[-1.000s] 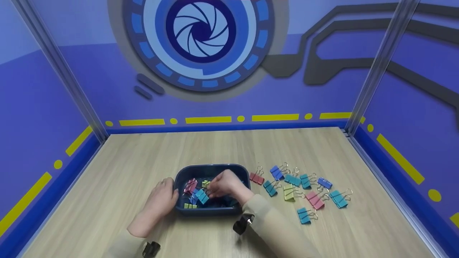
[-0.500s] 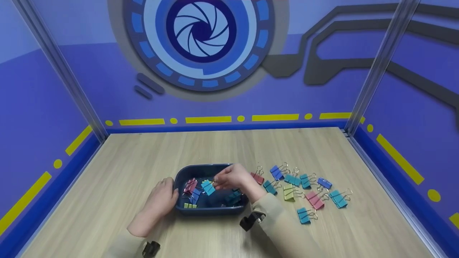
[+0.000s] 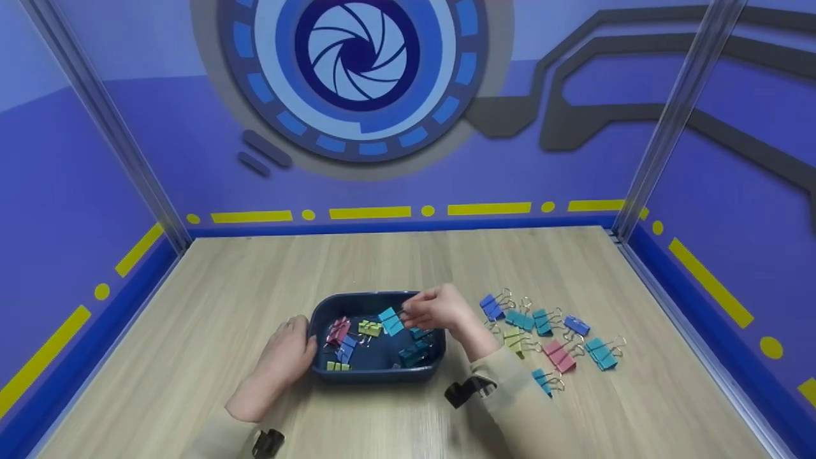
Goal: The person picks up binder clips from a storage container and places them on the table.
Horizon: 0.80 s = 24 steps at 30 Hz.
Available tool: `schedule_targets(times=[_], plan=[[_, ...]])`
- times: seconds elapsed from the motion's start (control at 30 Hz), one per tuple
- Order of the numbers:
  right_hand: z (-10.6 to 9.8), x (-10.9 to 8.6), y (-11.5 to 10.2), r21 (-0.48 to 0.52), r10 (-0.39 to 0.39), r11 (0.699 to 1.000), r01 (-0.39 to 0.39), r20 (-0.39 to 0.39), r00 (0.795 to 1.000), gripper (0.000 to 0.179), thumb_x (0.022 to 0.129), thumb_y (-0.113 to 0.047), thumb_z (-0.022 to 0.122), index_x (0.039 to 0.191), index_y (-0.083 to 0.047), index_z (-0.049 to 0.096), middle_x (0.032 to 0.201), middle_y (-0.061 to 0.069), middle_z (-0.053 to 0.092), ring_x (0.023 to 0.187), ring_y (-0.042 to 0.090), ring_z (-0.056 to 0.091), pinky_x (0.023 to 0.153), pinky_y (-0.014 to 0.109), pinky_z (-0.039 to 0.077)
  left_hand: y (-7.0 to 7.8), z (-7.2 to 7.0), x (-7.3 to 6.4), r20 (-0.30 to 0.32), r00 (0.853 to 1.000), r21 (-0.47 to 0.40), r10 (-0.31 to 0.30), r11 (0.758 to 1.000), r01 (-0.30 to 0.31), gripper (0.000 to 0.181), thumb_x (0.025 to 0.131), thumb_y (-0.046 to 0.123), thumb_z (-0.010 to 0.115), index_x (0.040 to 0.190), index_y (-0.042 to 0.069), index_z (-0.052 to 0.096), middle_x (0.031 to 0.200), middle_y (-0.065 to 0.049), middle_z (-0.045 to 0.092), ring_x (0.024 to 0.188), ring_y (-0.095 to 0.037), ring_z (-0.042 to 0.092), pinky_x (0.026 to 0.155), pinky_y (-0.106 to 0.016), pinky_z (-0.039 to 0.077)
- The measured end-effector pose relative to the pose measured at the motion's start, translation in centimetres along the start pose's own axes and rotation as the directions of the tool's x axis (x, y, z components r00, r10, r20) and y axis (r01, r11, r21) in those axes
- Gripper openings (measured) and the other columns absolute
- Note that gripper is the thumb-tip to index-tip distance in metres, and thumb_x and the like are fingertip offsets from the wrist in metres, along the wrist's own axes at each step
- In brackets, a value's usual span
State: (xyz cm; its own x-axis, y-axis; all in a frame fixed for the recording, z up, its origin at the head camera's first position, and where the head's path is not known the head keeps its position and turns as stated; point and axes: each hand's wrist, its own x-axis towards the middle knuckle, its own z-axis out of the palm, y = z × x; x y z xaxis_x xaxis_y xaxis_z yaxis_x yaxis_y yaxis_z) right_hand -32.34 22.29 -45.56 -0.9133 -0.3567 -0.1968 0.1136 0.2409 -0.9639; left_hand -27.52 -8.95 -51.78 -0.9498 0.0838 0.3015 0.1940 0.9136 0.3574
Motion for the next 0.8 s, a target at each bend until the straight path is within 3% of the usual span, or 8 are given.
schedule_targets(times=[0.27, 0.53, 0.8], plan=[[-2.6, -2.2, -0.2, -0.038, -0.044, 0.998, 0.042, -0.060, 0.997, 0.041, 0.098, -0.018, 0.068, 0.122, 0.015, 0.064, 0.094, 0.005, 0.079, 0.082, 0.011, 0.076, 0.077, 0.027, 0.060, 0.0, 0.1, 0.0, -0.016, 1.000, -0.001, 0.012, 1.000, -0.012, 0.024, 0.092, 0.012, 0.064, 0.108, -0.004, 0.055, 0.097, -0.019, 0.062, 0.095, -0.038, 0.060, 0.081, -0.049, 0.047], [-5.1, -4.7, 1.2, -0.017, -0.070, 0.997, 0.069, -0.064, 0.995, 0.042, 0.099, -0.017, 0.066, 0.123, 0.017, 0.062, 0.095, 0.001, 0.079, 0.085, 0.009, 0.076, 0.080, 0.026, 0.060, -0.1, 0.1, 0.0, -0.020, 1.000, 0.004, 0.011, 1.000, -0.011, 0.022, 0.092, 0.012, 0.064, 0.106, -0.003, 0.056, 0.097, -0.019, 0.062, 0.096, -0.038, 0.060, 0.082, -0.049, 0.047], [-7.5, -6.3, 2.7, -0.139, -0.034, 0.990, 0.023, -0.076, 0.997, 0.037, 0.100, -0.021, 0.066, 0.118, 0.011, 0.067, 0.099, 0.006, 0.079, 0.087, 0.012, 0.077, 0.082, 0.028, 0.060, -0.1, 0.2, 0.1, 0.000, 1.000, 0.001, -0.006, 1.000, 0.006, 0.024, 0.093, 0.012, 0.064, 0.108, -0.004, 0.056, 0.099, -0.020, 0.063, 0.098, -0.038, 0.061, 0.084, -0.050, 0.048]])
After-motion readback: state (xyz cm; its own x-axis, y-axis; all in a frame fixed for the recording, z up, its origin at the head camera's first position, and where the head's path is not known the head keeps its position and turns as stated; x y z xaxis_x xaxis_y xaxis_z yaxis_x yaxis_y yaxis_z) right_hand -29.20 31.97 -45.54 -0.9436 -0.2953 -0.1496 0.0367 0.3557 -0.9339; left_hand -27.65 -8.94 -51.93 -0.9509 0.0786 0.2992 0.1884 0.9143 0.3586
